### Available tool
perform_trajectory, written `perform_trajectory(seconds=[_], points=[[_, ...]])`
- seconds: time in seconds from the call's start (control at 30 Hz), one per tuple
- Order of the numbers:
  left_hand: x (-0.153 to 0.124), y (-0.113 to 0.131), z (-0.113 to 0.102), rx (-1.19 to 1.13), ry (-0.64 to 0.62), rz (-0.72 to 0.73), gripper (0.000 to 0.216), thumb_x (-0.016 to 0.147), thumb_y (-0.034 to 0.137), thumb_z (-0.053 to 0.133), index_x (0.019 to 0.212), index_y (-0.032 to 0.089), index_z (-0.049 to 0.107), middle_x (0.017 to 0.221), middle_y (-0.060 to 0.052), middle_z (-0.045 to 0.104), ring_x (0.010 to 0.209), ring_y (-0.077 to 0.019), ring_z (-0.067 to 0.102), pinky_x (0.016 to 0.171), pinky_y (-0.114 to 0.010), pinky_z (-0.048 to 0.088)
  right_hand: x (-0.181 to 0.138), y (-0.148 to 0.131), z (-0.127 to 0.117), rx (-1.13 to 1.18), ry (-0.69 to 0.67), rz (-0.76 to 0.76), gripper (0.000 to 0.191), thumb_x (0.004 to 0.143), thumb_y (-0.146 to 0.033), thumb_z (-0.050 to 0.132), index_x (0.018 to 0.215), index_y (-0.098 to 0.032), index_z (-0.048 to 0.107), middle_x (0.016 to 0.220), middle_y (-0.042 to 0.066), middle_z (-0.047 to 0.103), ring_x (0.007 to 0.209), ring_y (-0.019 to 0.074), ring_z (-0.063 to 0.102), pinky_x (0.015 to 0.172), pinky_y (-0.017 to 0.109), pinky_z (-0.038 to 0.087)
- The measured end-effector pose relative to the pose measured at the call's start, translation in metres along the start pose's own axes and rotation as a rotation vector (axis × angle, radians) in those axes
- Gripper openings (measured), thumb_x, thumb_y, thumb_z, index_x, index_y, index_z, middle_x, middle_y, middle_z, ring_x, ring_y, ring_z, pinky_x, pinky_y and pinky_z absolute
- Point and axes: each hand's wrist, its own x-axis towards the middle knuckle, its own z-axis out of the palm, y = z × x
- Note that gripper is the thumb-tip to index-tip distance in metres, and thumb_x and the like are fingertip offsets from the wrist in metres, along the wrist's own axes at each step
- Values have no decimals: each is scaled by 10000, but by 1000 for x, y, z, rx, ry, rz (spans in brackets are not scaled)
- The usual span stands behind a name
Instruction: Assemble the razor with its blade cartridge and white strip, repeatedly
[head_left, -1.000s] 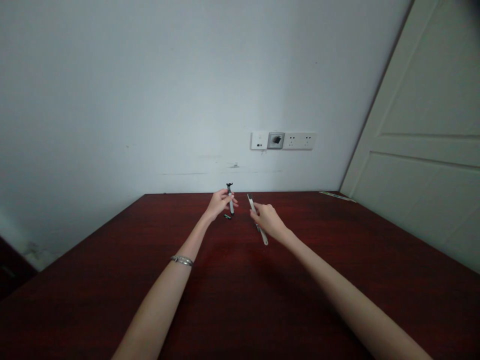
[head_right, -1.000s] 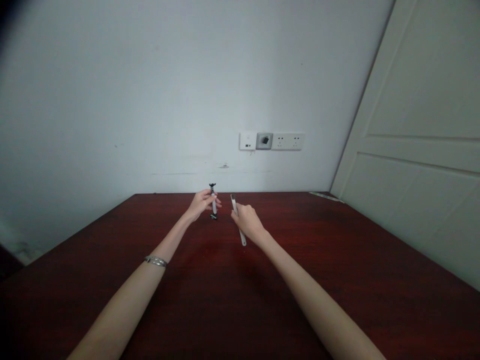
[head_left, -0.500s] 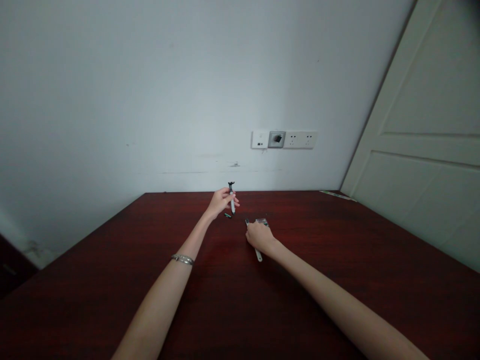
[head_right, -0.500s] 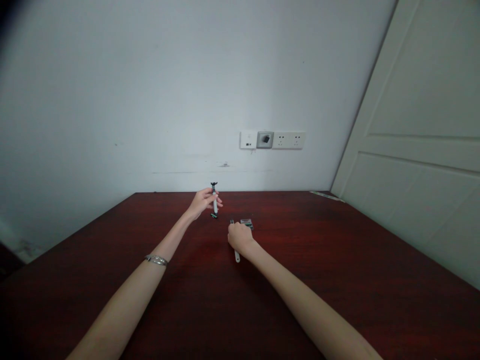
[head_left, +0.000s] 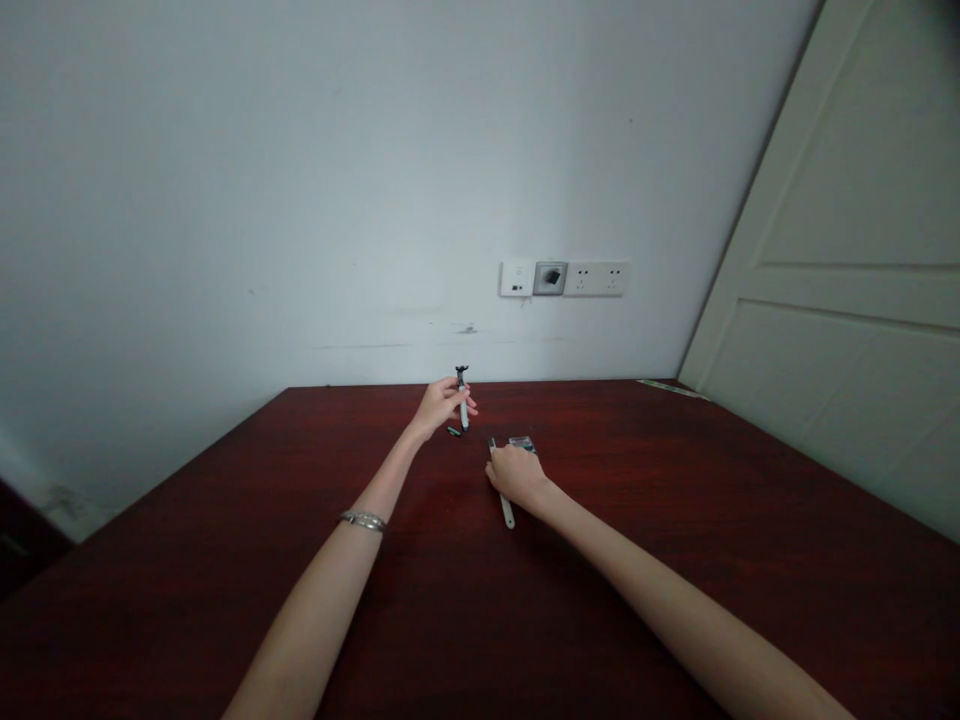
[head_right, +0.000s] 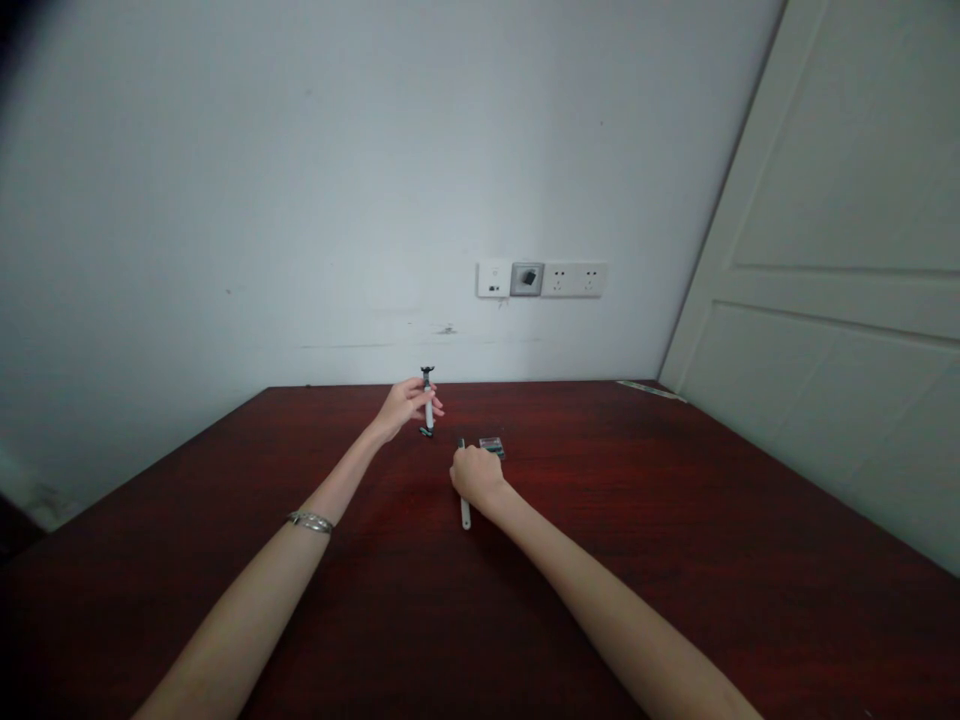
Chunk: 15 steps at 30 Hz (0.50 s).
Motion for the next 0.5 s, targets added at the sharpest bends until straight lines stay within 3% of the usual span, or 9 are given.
perform_trajectory(seconds=[0.13,0.27,0.5], points=[[0,-2,0,-2,-16,5,168,780,216,562,899,117,498,693,-56,630,609,-178,655,508,-271,527,7,21,-15,38,70,45,373,855,-352,388,919,-140,688,925,172,669,859,268,640,720,337,474],[0,-3,0,22,-25,15,173,783,225,566,902,116,503,697,-61,634,600,-172,654,497,-246,515,20,60,-28,99,116,35,310,822,-325,452,1027,-235,666,1016,103,664,940,253,611,755,326,458],[-1,-6,4,37,-42,-3,178,784,240,571,893,119,497,701,-68,637,596,-178,655,476,-243,506,32,106,-6,193,81,-156,218,802,-304,520,906,-255,706,1002,46,651,890,183,607,749,244,431]])
